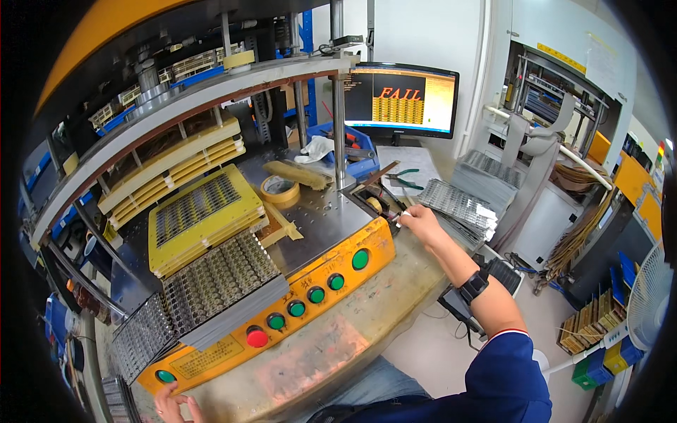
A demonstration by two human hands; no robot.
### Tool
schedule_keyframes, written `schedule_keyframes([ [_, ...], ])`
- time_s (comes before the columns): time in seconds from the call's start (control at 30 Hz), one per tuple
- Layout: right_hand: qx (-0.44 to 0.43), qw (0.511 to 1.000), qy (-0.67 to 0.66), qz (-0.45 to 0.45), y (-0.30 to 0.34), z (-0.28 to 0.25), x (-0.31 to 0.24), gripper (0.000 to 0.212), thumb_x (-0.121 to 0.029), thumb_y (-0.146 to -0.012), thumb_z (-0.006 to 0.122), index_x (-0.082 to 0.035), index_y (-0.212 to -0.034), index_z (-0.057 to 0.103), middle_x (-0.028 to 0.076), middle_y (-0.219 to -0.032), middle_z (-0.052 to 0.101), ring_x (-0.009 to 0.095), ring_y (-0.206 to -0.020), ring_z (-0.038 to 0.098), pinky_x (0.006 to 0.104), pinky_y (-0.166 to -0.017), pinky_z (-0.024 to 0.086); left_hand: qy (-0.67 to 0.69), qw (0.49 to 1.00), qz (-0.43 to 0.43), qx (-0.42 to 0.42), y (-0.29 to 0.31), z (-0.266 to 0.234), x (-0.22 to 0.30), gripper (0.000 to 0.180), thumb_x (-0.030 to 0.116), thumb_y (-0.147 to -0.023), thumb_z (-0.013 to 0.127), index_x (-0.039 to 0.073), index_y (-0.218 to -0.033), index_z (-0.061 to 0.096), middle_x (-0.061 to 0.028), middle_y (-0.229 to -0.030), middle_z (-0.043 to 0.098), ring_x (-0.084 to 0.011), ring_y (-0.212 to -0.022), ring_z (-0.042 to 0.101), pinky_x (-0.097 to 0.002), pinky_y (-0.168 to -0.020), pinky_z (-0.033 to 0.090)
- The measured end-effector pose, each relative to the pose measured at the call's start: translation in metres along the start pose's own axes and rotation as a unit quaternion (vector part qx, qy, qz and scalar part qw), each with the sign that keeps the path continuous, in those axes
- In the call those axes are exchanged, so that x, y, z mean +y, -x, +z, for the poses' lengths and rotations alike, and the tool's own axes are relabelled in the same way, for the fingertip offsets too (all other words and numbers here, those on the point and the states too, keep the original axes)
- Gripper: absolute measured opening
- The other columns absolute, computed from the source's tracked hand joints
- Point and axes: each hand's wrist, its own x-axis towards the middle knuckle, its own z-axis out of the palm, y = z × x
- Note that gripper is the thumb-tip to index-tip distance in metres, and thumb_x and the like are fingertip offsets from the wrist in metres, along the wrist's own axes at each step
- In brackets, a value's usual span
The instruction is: Operator places circuit boards into a press testing machine and monitors the screen for pass/fail results.
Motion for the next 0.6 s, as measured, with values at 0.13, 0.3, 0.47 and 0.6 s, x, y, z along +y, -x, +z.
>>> schedule_keyframes([
  [0.13,0.029,1.0,-0.012,0.0,0.003,-0.001,0.008,0.029,-0.02,-0.078,0.073,0.007,-0.088,0.07,0.012,-0.08,0.065,0.019,-0.077,0.059,0.0365,-0.069,0.046,-0.002,0.999,0.04,-0.033,-0.052,-0.026,0.001,0.012,0.013,-0.091,0.071,0.004,-0.1,0.07,-0.0173,-0.122,0.068,-0.0368,-0.111,0.062,-0.047,-0.094,0.048],
  [0.3,-0.024,0.998,-0.035,0.042,0.0,0.007,0.02,0.023,-0.019,-0.08,0.074,0.003,-0.086,0.071,0.012,-0.081,0.067,0.02,-0.076,0.06,0.0367,-0.068,0.047,-0.017,0.994,0.107,-0.034,-0.127,-0.026,0.015,0.01,0.007,-0.084,0.07,0.008,-0.091,0.063,-0.0074,-0.1,0.069,-0.0309,-0.098,0.062,-0.0436,-0.096,0.039],
  [0.47,0.083,0.966,0.196,-0.144,-0.003,-0.009,0.049,0.02,-0.019,-0.079,0.074,-0.001,-0.088,0.071,0.01,-0.091,0.063,0.026,-0.09,0.06,0.0418,-0.08,0.045,-0.008,0.984,0.158,-0.085,-0.22,0.031,0.012,0.017,0.021,-0.091,0.07,0.01,-0.105,0.07,-0.0062,-0.106,0.07,-0.0283,-0.106,0.062,-0.0416,-0.089,0.042],
  [0.6,0.133,0.886,0.386,-0.219,0.024,-0.006,0.038,0.02,-0.017,-0.078,0.073,-0.004,-0.092,0.068,0.012,-0.104,0.061,0.034,-0.105,0.056,0.0473,-0.092,0.04,-0.059,0.987,0.133,-0.068,-0.262,0.075,-0.008,0.039,0.04,-0.094,0.066,0.012,-0.12,0.07,-0.0062,-0.121,0.07,-0.0282,-0.121,0.058,-0.0417,-0.1,0.041],
])
